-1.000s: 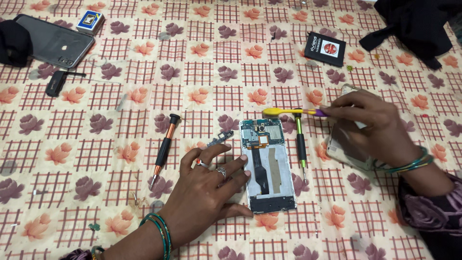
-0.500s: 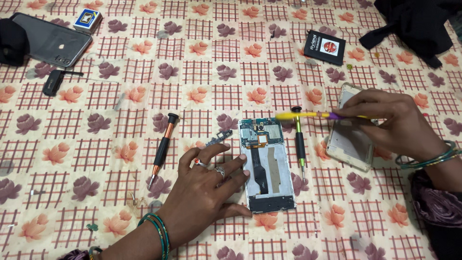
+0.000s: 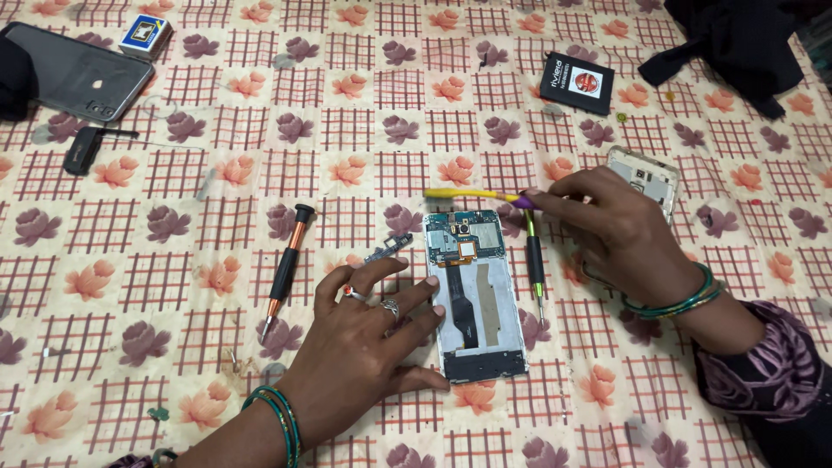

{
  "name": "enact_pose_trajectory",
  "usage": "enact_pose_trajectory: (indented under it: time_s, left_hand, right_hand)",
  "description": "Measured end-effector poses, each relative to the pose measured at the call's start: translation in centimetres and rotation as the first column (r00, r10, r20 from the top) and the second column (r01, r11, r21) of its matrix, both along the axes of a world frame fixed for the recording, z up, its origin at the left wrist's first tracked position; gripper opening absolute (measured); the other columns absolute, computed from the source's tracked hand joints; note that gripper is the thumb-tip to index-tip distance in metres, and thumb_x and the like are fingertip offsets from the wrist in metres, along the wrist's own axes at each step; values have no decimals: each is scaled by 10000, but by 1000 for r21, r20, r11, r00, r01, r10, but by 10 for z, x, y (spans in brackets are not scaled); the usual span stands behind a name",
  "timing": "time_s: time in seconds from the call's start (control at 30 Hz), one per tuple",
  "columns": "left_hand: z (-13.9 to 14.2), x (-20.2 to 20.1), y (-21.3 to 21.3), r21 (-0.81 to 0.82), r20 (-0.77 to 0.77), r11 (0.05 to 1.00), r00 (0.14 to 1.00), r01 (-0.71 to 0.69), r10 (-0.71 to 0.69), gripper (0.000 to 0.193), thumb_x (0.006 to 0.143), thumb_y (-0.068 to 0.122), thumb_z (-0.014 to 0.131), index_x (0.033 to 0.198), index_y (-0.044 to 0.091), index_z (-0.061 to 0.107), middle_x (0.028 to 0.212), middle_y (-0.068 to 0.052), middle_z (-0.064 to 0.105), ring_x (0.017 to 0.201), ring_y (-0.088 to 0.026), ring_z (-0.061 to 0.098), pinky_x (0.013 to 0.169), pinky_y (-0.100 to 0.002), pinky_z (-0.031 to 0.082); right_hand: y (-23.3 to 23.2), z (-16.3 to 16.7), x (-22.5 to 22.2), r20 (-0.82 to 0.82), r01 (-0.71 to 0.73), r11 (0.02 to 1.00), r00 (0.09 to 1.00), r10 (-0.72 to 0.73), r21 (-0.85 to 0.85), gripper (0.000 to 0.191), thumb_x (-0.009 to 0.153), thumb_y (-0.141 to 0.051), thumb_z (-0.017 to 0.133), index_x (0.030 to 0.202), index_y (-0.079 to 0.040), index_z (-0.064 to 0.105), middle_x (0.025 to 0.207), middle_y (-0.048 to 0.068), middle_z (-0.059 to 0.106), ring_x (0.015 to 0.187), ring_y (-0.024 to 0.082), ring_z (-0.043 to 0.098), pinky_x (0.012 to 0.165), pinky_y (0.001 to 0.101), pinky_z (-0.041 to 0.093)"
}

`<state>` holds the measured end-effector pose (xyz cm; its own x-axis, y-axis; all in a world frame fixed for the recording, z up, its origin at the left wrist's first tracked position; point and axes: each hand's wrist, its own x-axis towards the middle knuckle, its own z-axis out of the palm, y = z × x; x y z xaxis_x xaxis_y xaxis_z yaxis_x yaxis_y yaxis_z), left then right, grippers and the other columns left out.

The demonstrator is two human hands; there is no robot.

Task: The person works on a disassembled smartphone lying on a patterned tablecloth. They use a screwdriver to unscrew and adjust components on the phone's exposed board, brush the internals and a small removed part with a toothbrush, and press components back into the phone frame by hand.

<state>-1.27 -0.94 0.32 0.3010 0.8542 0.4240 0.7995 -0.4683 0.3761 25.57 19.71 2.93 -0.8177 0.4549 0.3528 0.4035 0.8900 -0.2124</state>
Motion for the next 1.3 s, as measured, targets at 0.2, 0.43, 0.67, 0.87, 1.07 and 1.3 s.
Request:
enact_pose_trajectory:
  time_s: [0.2, 0.43, 0.67, 0.87, 1.07, 1.3]
  left_hand:
    - [-1, 1, -1, 2, 3, 1000, 1000, -9, 9, 566, 782, 554, 763, 1119, 101, 737, 1303, -75, 679, 1324, -343, 496, 1103, -552, 254]
    - [-3, 2, -1, 5, -15, 1000, 1000, -17, 17, 558, 787, 553, 763, 1118, 105, 743, 1285, -60, 694, 1327, -345, 487, 1111, -568, 240]
    - [-3, 2, -1, 16, -11, 1000, 1000, -13, 13, 554, 787, 549, 774, 1119, 106, 741, 1289, -68, 696, 1325, -337, 500, 1111, -560, 250]
    - [-2, 1, -1, 17, -3, 1000, 1000, -14, 14, 568, 782, 553, 781, 1128, 105, 739, 1289, -69, 694, 1323, -327, 507, 1111, -549, 257]
    - [-1, 1, 0, 8, -9, 1000, 1000, -14, 14, 558, 780, 558, 779, 1112, 111, 740, 1278, -65, 699, 1322, -332, 506, 1106, -548, 257]
    - [-1, 0, -2, 7, -6, 1000, 1000, -9, 10, 570, 787, 560, 778, 1122, 101, 739, 1275, -70, 697, 1321, -336, 508, 1108, -547, 258]
  right_hand:
    - [1, 2, -5, 43, -21, 999, 999, 20, 30, 521, 758, 110, 710, 1221, -125, 746, 1095, 83, 714, 980, 246, 684, 776, 344, 612]
    - [24, 12, 19, 166, 26, 999, 986, -33, 46, 370, 786, -10, 759, 1122, -163, 781, 1064, 40, 727, 923, 201, 699, 721, 306, 621]
    - [37, 19, 51, 293, 109, 994, 950, -110, 19, 289, 754, -132, 777, 1040, -171, 802, 1039, 29, 739, 889, 184, 733, 678, 303, 623]
    - [47, 32, 72, 259, 143, 990, 956, -136, -10, 306, 773, -125, 755, 1071, -178, 802, 1044, 27, 742, 887, 171, 748, 686, 289, 642]
    - [27, 30, 56, 291, 226, 974, 930, -223, 23, 199, 859, -185, 817, 1038, -100, 793, 970, 84, 755, 701, 182, 751, 565, 284, 627]
    - [-51, 40, 35, 255, 368, 929, 904, -343, -52, 295, 817, -112, 791, 1104, -48, 768, 922, 96, 725, 592, 197, 726, 524, 317, 599]
